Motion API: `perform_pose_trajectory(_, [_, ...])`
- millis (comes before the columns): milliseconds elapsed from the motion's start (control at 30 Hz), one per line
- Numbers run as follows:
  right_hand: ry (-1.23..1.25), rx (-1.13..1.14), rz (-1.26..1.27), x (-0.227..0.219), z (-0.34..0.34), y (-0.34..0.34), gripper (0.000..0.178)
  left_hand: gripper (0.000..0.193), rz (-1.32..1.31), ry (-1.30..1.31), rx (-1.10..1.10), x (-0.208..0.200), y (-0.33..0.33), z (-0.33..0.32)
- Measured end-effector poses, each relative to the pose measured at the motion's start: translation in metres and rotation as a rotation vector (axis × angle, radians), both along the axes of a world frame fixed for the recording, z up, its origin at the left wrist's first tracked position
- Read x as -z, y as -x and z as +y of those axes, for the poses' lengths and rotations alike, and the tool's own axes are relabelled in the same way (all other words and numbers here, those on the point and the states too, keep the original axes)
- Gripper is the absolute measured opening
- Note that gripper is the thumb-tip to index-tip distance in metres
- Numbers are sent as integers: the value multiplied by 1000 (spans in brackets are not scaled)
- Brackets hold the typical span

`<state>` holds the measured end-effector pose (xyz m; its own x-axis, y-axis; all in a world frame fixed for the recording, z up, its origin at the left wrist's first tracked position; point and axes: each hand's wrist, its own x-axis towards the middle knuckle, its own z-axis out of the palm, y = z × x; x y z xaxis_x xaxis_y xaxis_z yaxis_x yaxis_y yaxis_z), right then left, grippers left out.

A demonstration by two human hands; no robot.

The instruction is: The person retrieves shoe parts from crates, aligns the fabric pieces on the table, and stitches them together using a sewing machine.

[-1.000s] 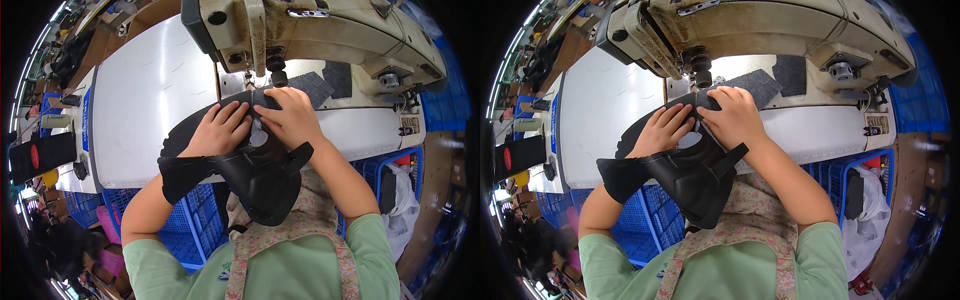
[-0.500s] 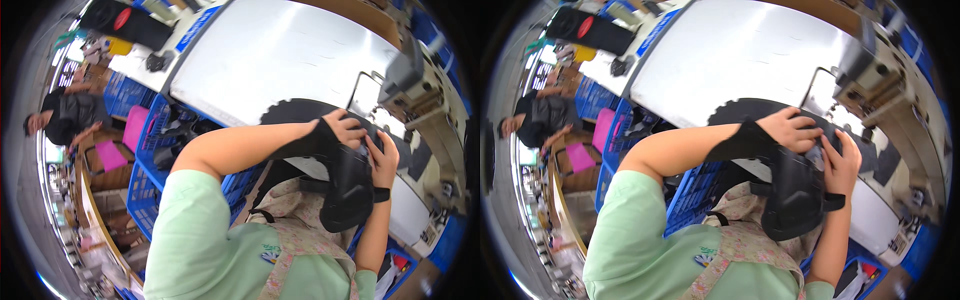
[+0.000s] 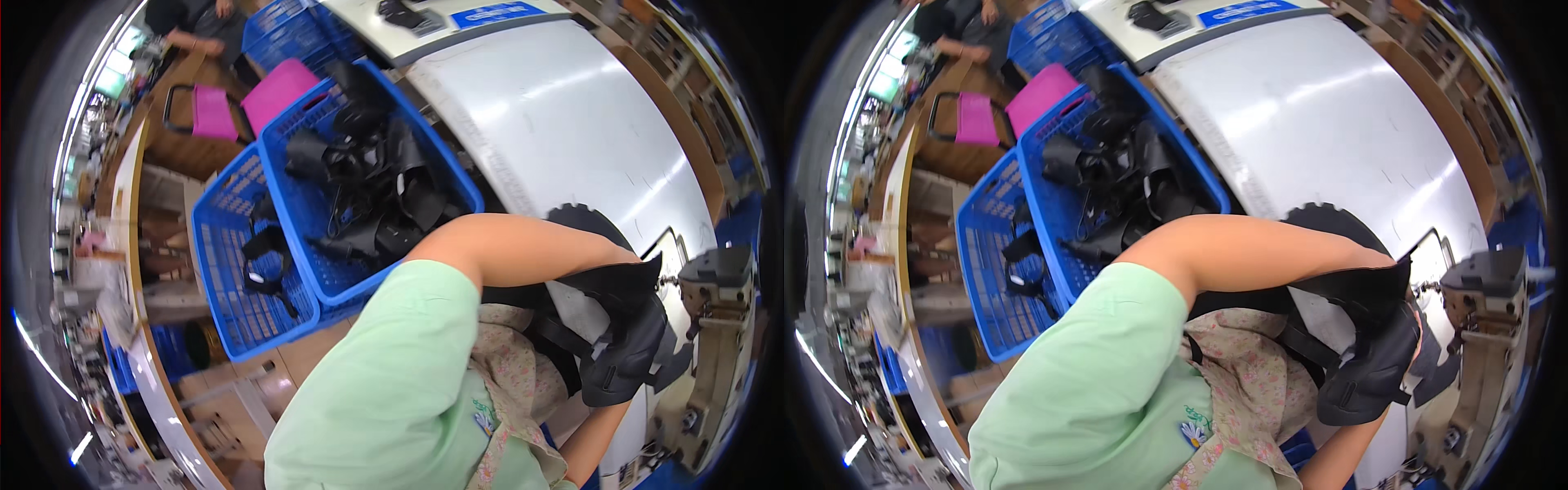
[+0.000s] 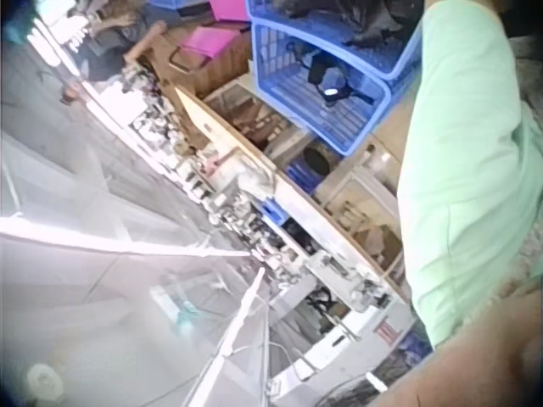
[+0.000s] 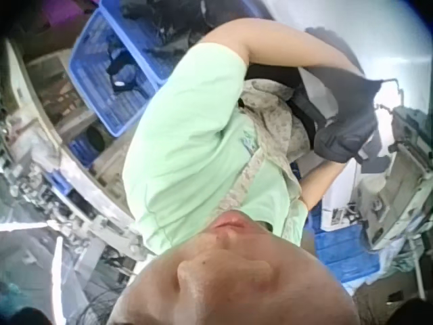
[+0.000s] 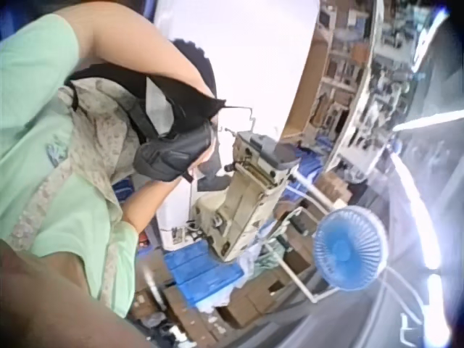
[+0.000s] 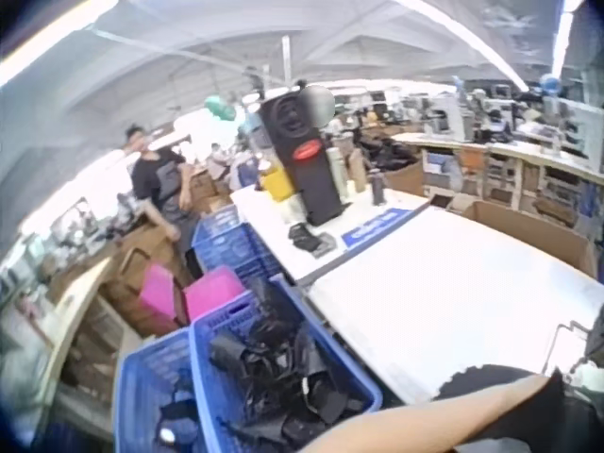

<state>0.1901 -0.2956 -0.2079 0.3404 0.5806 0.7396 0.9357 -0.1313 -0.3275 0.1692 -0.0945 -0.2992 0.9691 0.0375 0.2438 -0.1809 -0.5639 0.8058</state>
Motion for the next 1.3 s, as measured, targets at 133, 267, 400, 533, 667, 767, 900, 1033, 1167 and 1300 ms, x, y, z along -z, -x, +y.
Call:
perform_pose_trajectory(133, [43, -268, 245, 10, -24, -8, 18, 30, 43, -234, -175, -71, 85, 133])
perform_pose_trajectory(267, [142, -333, 460, 9, -37, -41, 16, 31, 51, -417, -182, -107, 95, 106])
perform_pose_trajectory(400, [326, -217, 736, 15, -43, -11, 15, 41, 46, -434, -55, -98, 134, 35])
perform_pose_trajectory(533, [398, -112, 1017, 16, -57, -65, 15, 41, 312, -214, -449, -217, 334, 6])
perform_pose_trajectory(667, [484, -232, 1272, 24, -36, -74, 16, 35, 355, -39, -868, -228, 491, -32])
perform_pose_trajectory(767, [454, -442, -12, -2, -44, -67, 28, 30, 198, 118, -1140, -149, 576, -72])
perform_pose_trajectory(900, [368, -714, -214, 4, -6, -92, 33, 29, 169, 347, -1503, -82, 589, -162])
perform_pose_trajectory(1033, [250, -999, -257, 16, 12, -16, 32, 31, 67, 64, -1678, -6, 499, -191])
perform_pose_trajectory(1167, [178, -1091, -345, 13, -66, 165, 32, 31, -198, -167, -1455, 1, 423, -198])
perform_pose_trajectory(1300, [40, -998, -395, 19, 18, -20, 32, 27, -142, -216, -983, -15, 409, -186])
